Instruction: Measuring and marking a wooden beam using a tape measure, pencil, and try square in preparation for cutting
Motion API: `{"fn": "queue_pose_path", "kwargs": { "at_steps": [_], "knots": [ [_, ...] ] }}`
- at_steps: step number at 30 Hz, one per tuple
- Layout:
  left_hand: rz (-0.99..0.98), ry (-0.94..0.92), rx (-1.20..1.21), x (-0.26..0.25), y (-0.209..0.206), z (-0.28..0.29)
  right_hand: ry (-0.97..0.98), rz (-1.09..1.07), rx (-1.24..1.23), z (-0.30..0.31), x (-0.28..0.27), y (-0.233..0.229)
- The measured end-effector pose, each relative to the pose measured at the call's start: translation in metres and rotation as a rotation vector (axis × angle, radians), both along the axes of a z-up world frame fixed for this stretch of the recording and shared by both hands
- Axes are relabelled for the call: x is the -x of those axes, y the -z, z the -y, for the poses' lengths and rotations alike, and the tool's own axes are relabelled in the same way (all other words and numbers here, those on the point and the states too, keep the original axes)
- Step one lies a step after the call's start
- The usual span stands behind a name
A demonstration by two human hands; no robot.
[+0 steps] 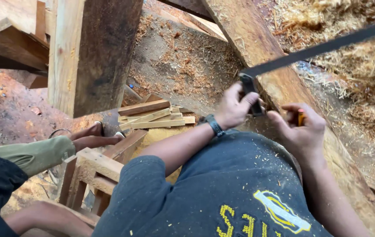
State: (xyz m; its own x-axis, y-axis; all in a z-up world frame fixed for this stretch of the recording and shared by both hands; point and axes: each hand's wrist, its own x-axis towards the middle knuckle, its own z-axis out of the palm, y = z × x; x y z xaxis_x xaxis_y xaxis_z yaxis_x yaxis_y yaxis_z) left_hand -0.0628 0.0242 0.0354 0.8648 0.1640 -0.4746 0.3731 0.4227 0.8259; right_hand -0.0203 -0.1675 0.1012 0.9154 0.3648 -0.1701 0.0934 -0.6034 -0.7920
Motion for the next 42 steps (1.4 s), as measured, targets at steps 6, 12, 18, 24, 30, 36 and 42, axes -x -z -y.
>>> {"fn": "queue_pose_path", "kwargs": {
  "at_steps": [6, 12, 18, 24, 30, 36, 42],
  "knots": [
    [-0.101, -0.11, -0.298, -0.036, 0.078, -0.07, 0.123, -0.106, -0.207, -0.008, -0.046, 0.026],
    [-0.106, -0.209, -0.359, -0.06, 0.078, -0.058, 0.07, 0.131, -0.105, -0.031, -0.097, 0.001],
    [-0.21, -0.241, -0.315, -0.065, 0.063, -0.055, 0.223, -0.124, -0.267, -0.033, -0.123, -0.003],
    [-0.253, -0.223, -0.251, -0.068, 0.059, -0.061, 0.15, -0.056, -0.181, -0.062, -0.146, -0.012],
    [-0.25, -0.23, -0.212, -0.07, 0.056, -0.062, 0.109, -0.082, -0.125, -0.082, -0.161, -0.018],
    [-0.257, -0.206, -0.247, -0.073, 0.051, -0.066, 0.047, -0.093, -0.088, -0.083, -0.175, -0.017],
    [-0.271, -0.213, -0.242, -0.073, 0.053, -0.063, 0.036, -0.118, -0.081, -0.085, -0.186, -0.004]
  ]
}}
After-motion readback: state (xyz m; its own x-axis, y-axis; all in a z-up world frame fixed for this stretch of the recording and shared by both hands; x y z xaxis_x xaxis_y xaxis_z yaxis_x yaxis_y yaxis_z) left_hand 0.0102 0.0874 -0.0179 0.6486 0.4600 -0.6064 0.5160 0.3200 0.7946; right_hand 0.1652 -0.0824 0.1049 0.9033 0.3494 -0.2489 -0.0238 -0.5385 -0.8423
